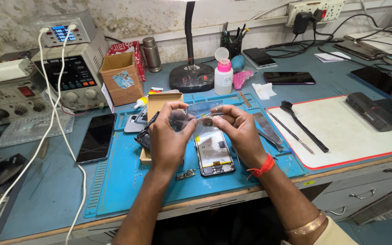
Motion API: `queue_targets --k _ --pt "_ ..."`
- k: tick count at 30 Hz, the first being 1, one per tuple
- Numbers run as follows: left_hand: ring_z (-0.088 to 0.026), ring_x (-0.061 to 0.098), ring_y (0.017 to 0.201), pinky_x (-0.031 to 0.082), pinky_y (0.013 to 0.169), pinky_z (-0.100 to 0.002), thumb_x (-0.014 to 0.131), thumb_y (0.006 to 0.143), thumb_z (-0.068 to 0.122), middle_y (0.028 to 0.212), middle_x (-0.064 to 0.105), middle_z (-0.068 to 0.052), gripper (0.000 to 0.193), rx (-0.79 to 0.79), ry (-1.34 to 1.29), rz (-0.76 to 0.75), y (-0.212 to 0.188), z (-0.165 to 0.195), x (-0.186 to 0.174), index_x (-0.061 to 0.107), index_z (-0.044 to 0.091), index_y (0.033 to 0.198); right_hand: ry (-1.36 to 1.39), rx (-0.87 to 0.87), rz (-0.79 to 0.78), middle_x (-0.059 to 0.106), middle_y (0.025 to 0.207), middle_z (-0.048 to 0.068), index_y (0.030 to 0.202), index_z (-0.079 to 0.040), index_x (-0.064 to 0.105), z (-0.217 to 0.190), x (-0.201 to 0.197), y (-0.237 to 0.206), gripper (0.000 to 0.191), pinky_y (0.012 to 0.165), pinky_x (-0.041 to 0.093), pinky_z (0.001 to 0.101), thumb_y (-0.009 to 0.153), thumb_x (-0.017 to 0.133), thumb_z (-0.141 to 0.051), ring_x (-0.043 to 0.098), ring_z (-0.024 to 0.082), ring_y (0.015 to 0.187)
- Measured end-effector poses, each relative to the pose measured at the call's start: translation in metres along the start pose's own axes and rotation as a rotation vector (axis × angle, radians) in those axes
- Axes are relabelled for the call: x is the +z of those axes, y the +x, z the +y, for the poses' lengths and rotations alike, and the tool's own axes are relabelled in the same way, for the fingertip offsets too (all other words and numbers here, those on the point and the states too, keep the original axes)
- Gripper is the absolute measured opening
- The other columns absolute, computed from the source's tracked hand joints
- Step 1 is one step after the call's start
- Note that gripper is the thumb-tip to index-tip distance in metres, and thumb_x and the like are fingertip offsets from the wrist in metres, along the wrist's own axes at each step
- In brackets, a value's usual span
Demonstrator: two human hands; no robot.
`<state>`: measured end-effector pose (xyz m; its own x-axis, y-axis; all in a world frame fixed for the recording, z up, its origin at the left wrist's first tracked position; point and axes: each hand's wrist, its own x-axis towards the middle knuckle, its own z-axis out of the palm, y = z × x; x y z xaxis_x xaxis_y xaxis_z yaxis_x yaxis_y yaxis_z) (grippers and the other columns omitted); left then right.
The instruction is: The person pries open a smartphone on a repair mat using a pry tool, then opens a small cardboard box and removes a new phone part from a plastic bag. They place the part on the phone and continue working on the phone's internals with their hands and small tools.
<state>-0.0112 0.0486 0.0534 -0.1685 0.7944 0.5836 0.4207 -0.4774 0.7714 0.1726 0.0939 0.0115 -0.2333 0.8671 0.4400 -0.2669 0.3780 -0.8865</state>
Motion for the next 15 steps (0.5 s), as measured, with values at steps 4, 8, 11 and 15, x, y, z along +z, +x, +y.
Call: queue_targets --k 4,8,11,15 --pt "-0.009 0.076 0.078 0.057 0.067 -0.026 0.079 0.082 0.007 0.087 0.080 -0.003 0.036 -0.040 -0.004 -0.138 0.011 0.005 -0.011 0.064 0.010 0.115 -0.031 0.105 -0.097 0.078 0.109 0.007 0.121 0.001 0.069 0.002 -0.003 -0.001 0.030 0.086 0.055 0.0262 0.094 0.071 -0.013 0.069 0.010 0.097" --pt "-0.011 0.076 0.080 0.059 0.068 -0.025 0.087 0.078 0.009 0.092 0.080 -0.005 0.047 -0.115 -0.046 -0.304 0.021 0.007 -0.016 0.060 0.009 0.117 0.108 0.159 -0.170 0.077 0.111 0.008 0.118 0.003 0.072 0.005 -0.005 0.000 0.028 0.090 0.057 0.0346 0.104 0.067 -0.020 0.070 0.014 0.101" --pt "-0.013 0.069 0.075 0.055 0.060 -0.029 0.085 0.073 0.002 0.096 0.076 -0.009 0.062 -0.238 -0.167 -0.368 0.030 0.006 -0.022 0.054 0.010 0.126 0.319 0.288 -0.169 0.075 0.114 0.006 0.115 -0.002 0.067 0.004 -0.005 0.001 0.026 0.091 0.062 0.0415 0.103 0.062 -0.025 0.072 0.015 0.105" --pt "-0.010 0.074 0.086 0.061 0.073 -0.025 0.085 0.071 -0.002 0.097 0.075 -0.006 0.070 -0.071 -0.189 -0.367 0.036 0.001 -0.030 0.049 0.008 0.131 0.337 0.356 -0.059 0.074 0.114 0.008 0.117 -0.008 0.069 -0.002 -0.006 0.004 0.027 0.076 0.061 0.0390 0.102 0.058 -0.027 0.072 0.020 0.105"
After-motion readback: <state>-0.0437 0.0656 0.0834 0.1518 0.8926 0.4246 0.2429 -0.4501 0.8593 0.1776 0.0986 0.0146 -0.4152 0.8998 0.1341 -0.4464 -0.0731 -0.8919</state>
